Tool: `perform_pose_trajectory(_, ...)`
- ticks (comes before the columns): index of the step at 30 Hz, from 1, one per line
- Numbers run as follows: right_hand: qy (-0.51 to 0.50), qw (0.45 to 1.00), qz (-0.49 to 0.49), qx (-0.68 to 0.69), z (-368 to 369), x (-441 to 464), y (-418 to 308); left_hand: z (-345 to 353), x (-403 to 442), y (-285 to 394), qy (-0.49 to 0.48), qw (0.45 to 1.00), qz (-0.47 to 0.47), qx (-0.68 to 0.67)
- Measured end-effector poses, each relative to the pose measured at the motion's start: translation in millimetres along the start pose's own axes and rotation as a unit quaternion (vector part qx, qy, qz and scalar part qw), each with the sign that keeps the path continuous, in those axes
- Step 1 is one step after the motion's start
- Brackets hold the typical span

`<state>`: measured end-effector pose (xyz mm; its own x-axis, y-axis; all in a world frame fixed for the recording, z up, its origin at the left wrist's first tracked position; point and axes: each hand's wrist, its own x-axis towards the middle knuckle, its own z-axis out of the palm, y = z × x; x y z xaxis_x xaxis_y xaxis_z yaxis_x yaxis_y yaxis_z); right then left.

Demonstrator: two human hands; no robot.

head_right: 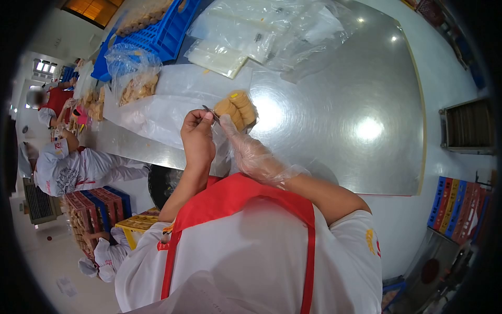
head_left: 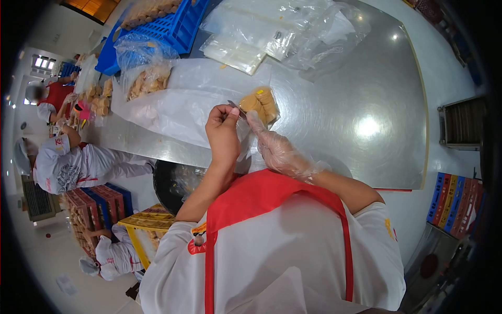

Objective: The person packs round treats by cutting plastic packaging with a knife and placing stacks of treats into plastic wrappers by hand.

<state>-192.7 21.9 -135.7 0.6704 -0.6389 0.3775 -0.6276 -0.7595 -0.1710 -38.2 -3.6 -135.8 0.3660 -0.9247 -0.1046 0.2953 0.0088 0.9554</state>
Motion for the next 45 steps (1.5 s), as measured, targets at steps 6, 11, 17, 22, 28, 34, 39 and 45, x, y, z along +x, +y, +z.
perform_pose_trajectory(6, -0.017, 0.792, 0.178, 0.583, 18, -1, 5, 1, -4, -5, -0.039, 0.999, 0.001, 0.027)
perform_pose_trajectory(11, 0.082, 0.836, 0.122, 0.529, 24, -9, -1, -3, 2, -3, -0.032, 0.999, -0.003, -0.028)
perform_pose_trajectory(17, 0.03, 0.826, 0.212, 0.522, -1, 2, 2, -2, 5, -1, -0.1, 0.994, -0.032, -0.017)
perform_pose_trajectory(22, 0.017, 0.7, 0.308, 0.644, -15, 10, 1, 10, -9, 0, -0.077, 0.993, -0.063, -0.063)
perform_pose_trajectory(28, 0.026, 0.703, 0.317, 0.636, -9, 10, 4, 10, -8, -17, -0.039, 0.982, -0.101, -0.153)
perform_pose_trajectory(34, 0.039, 0.826, 0.234, 0.511, -16, 1, 3, 6, 0, -8, -0.012, 0.989, -0.06, -0.136)
perform_pose_trajectory(39, 0.033, 0.798, 0.246, 0.549, -18, 3, 3, 9, -7, -3, -0.035, 0.994, -0.062, -0.087)
perform_pose_trajectory(45, -0.009, 0.733, 0.304, 0.608, -28, 4, -2, 6, -1, -1, -0.015, 0.99, -0.043, -0.135)
